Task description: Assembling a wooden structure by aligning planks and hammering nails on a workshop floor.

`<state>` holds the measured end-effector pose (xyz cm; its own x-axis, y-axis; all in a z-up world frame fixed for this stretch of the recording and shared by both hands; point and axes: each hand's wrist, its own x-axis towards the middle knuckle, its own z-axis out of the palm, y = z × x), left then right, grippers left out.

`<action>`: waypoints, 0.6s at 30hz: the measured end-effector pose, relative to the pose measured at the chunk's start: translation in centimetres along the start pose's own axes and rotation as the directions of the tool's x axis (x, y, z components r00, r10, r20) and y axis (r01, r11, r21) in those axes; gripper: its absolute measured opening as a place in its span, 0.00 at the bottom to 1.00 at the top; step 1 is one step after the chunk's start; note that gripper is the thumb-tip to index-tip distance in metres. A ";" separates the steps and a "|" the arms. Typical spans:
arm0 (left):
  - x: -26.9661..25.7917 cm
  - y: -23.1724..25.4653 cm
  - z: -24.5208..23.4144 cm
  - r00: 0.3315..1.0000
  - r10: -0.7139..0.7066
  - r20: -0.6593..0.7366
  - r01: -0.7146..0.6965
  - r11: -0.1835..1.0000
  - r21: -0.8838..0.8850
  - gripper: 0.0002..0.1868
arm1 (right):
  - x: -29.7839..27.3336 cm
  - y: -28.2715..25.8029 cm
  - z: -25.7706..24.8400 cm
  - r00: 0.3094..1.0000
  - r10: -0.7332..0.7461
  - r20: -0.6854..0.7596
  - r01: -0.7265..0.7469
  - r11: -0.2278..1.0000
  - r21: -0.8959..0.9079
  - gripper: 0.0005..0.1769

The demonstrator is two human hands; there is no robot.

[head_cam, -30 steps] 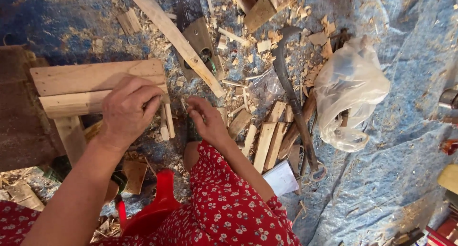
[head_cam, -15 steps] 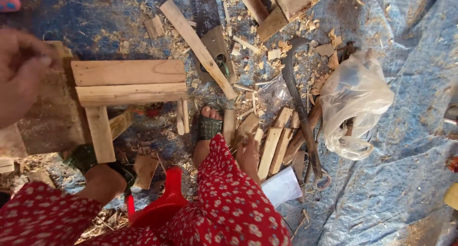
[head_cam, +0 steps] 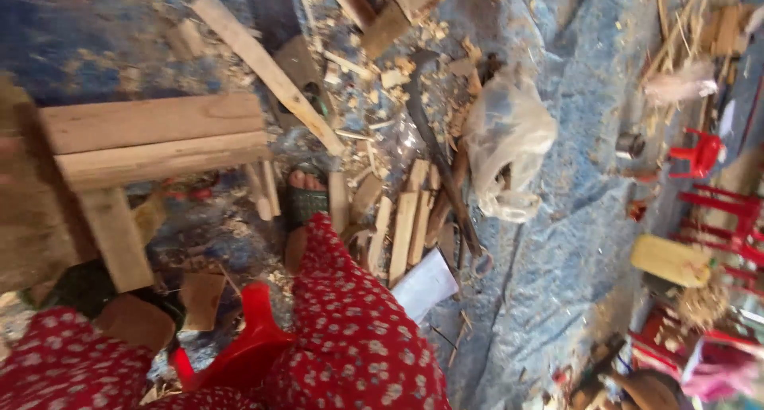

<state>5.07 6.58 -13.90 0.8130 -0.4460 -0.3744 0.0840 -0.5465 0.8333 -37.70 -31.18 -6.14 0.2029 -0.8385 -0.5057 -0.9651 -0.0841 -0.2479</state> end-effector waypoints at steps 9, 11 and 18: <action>-5.7 18.7 -2.4 0.875 -0.484 -0.012 0.474 0.862 -0.180 0.11 | -1.0 5.9 2.2 0.986 -0.159 0.039 0.152 0.979 0.136 0.15; -5.6 17.6 -2.2 0.848 -0.526 0.057 0.518 0.804 -0.290 0.10 | 0.0 7.3 0.2 0.985 -0.174 0.018 0.169 0.973 0.155 0.15; -6.3 12.3 -0.9 0.926 -0.376 0.030 0.325 0.757 -0.566 0.09 | 3.4 -1.4 -7.9 0.979 -0.198 -0.055 0.205 0.950 0.235 0.14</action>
<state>1.56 3.29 -0.90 0.7043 -0.2289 -0.6720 0.6545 -0.1574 0.7395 -36.93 -38.22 -0.95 0.3805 -0.8336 -0.4003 -0.8365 -0.1258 -0.5333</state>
